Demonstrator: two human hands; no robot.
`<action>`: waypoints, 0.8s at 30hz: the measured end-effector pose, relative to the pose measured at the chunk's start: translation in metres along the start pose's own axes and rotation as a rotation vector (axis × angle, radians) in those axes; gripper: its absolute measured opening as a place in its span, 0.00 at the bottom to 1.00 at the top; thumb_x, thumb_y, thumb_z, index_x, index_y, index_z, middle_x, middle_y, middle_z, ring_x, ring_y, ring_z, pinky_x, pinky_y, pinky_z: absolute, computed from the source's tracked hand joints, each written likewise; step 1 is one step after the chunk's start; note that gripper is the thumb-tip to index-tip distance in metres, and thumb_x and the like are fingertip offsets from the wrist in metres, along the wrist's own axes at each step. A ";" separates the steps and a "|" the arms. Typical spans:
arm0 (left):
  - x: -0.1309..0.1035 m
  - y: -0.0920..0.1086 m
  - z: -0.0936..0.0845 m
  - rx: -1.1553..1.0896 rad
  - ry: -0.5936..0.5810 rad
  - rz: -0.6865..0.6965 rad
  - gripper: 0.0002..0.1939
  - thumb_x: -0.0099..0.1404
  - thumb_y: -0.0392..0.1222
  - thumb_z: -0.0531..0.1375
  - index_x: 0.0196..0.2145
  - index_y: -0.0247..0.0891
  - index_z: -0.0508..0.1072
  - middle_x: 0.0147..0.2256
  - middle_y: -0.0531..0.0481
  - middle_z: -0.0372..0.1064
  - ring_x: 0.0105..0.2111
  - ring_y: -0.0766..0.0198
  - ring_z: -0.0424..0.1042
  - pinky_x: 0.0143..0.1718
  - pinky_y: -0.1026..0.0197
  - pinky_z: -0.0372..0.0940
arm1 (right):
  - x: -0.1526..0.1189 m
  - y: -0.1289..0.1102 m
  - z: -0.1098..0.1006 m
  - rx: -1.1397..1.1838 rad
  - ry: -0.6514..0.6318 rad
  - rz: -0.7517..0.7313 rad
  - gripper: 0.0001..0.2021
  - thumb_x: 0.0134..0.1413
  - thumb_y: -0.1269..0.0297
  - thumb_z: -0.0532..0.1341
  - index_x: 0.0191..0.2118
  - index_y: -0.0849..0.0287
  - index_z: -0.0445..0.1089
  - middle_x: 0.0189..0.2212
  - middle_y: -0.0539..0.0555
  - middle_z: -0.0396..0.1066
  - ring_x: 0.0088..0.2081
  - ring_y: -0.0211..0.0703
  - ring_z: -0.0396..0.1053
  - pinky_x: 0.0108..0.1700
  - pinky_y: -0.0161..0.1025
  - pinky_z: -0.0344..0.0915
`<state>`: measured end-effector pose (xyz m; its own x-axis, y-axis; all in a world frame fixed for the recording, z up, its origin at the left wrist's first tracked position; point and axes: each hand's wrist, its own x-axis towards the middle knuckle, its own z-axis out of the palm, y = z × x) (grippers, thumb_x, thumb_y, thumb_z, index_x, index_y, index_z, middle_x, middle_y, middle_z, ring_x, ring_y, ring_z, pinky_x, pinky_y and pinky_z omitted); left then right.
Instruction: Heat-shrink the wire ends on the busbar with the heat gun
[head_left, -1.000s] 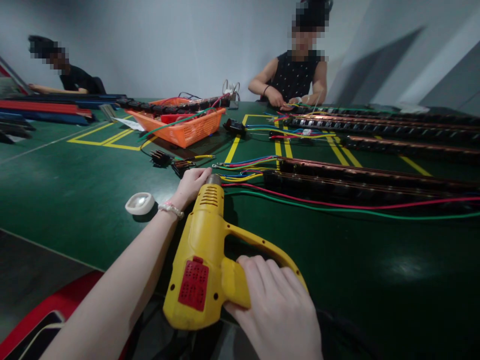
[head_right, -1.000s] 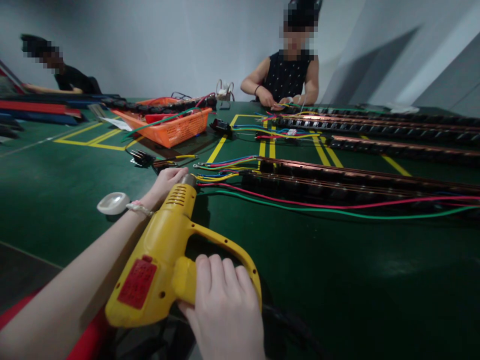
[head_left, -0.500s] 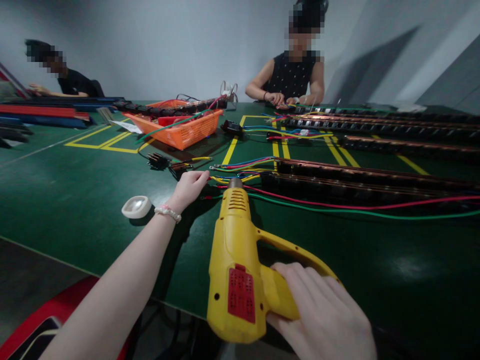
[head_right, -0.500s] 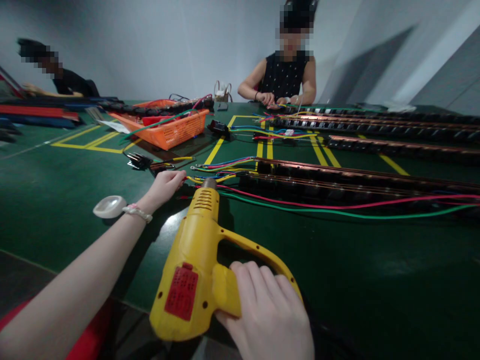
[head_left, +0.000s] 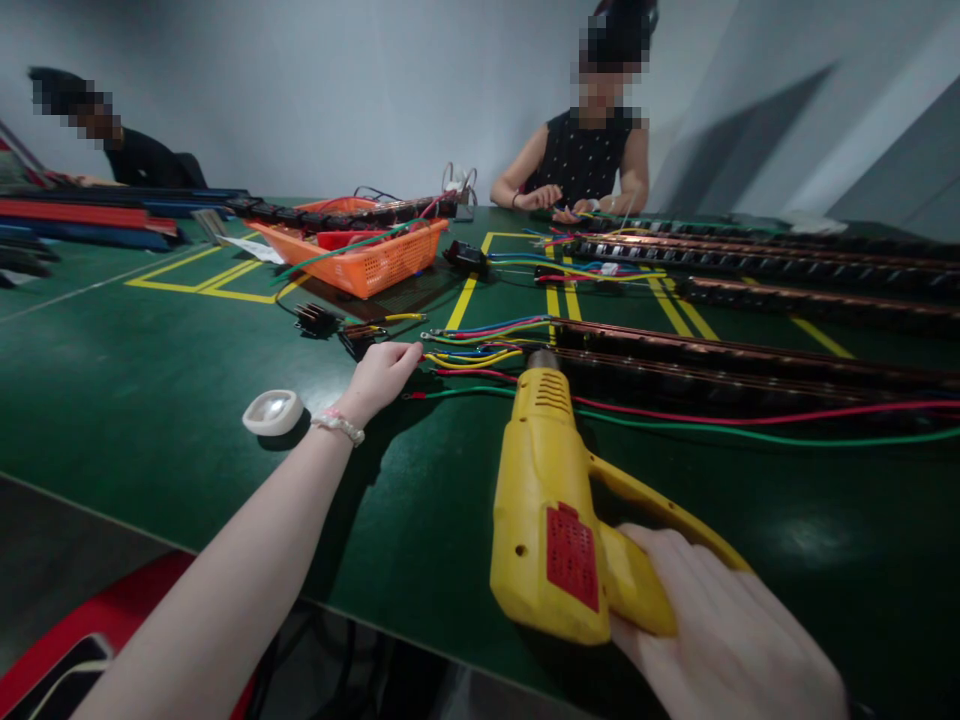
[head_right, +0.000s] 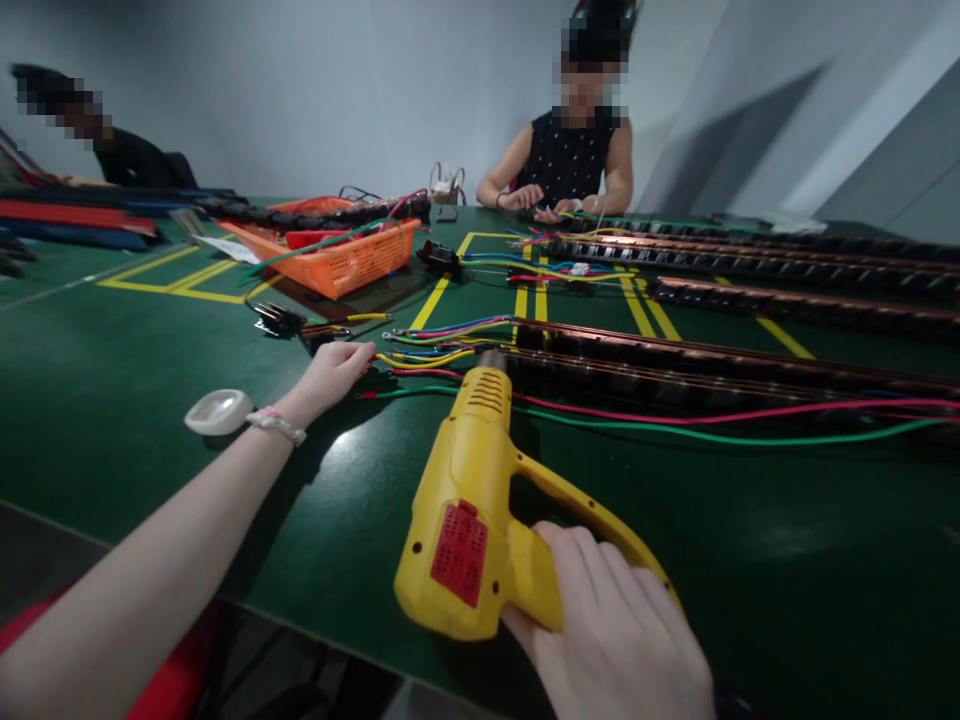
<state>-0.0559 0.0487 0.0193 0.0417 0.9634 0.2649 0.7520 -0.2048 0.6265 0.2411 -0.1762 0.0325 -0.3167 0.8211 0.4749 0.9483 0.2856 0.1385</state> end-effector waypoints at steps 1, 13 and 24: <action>0.000 0.000 0.000 -0.002 -0.002 0.005 0.24 0.63 0.55 0.47 0.16 0.37 0.60 0.16 0.54 0.55 0.20 0.68 0.55 0.23 0.63 0.45 | 0.000 -0.001 0.000 -0.001 -0.001 -0.004 0.13 0.59 0.61 0.48 0.42 0.60 0.65 0.29 0.53 0.67 0.28 0.45 0.64 0.33 0.41 0.54; 0.001 0.000 0.000 0.012 -0.009 0.007 0.24 0.63 0.55 0.47 0.16 0.37 0.59 0.16 0.54 0.54 0.20 0.68 0.54 0.23 0.63 0.45 | 0.011 -0.040 -0.001 0.105 -0.009 -0.005 0.12 0.57 0.62 0.51 0.42 0.62 0.66 0.28 0.53 0.68 0.28 0.44 0.65 0.32 0.41 0.57; 0.003 -0.006 0.001 -0.001 0.010 0.024 0.23 0.62 0.55 0.48 0.17 0.36 0.62 0.16 0.53 0.55 0.20 0.68 0.54 0.22 0.64 0.46 | 0.028 -0.049 -0.027 0.320 0.222 -0.203 0.15 0.60 0.65 0.53 0.52 0.50 0.64 0.45 0.49 0.72 0.48 0.40 0.68 0.51 0.41 0.65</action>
<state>-0.0593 0.0527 0.0160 0.0533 0.9563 0.2875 0.7504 -0.2283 0.6204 0.1868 -0.1808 0.0623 -0.4501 0.6164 0.6461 0.8019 0.5973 -0.0112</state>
